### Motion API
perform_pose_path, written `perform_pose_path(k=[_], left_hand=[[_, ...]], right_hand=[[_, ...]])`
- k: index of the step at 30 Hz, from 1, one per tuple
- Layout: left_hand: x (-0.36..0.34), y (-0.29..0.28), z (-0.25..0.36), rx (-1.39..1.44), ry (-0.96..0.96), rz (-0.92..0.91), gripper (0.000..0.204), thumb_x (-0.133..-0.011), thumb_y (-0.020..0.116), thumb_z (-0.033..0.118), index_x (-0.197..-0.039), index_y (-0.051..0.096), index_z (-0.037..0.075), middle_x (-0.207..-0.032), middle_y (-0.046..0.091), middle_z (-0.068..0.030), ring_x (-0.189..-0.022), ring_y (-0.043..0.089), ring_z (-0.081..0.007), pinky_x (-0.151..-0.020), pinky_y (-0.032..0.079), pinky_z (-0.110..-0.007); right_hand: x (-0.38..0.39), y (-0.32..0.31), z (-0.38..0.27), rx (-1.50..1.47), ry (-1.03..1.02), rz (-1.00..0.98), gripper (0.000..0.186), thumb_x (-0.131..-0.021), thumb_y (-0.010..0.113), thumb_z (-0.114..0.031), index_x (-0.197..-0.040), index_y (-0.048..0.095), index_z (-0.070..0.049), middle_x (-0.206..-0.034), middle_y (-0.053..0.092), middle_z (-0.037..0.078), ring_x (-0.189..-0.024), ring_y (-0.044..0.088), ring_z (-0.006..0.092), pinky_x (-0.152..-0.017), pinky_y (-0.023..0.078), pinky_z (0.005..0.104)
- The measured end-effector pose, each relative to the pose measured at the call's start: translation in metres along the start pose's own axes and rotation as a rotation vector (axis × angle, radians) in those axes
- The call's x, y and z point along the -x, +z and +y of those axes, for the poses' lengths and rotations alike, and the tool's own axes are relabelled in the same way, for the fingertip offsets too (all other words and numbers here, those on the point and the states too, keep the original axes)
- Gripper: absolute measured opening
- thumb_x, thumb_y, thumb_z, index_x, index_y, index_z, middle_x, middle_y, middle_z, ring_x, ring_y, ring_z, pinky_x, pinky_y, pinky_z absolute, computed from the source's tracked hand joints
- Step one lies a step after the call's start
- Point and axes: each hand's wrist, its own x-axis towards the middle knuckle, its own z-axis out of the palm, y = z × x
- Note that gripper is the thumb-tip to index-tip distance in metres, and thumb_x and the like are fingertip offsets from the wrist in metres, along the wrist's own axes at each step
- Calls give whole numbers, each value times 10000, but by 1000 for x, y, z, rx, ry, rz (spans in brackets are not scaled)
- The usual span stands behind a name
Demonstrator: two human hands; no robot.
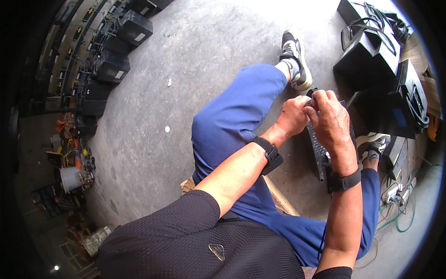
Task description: The person is using a screwdriver to open a piece of equipment on the floor.
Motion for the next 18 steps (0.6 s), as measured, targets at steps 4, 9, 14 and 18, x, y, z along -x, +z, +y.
perform_pose_path(k=[4, 9, 14, 18], left_hand=[[2, 0, 4, 90, 29, 40, 133, -844, 674, 69, -975, 690, 51, -972, 720, -175, -940, 686, -413, -813, 561, -474], [2, -1, 5, 123, -8, -11, 141, -835, 676, 49, -975, 695, 56, -966, 721, -168, -936, 688, -405, -813, 557, -473], [1, -1, 4, 90, 18, 10, 136, -843, 671, 54, -976, 697, 51, -962, 723, -161, -937, 691, -404, -802, 557, -474], [1, -2, 5, 62, 39, 9, 120, -844, 683, 82, -960, 699, 54, -968, 720, -156, -933, 692, -398, -796, 557, -468]], right_hand=[[2, 4, 10, -35, -140, -12, 336, -815, 735, -27, -1134, 644, -79, -1083, 653, 138, -997, 655, 375, -845, 531, 465], [3, 0, -2, 31, -171, 21, 335, -800, 731, -6, -1118, 647, -71, -1073, 643, 138, -1009, 650, 375, -843, 532, 457], [2, 2, 3, -9, 37, -26, 328, -790, 733, -1, -1102, 658, -66, -1081, 641, 130, -1028, 643, 371, -862, 529, 451], [3, 4, 6, 0, -136, 0, 322, -798, 750, -36, -1102, 648, -59, -1064, 638, 136, -1014, 646, 371, -849, 530, 451]])
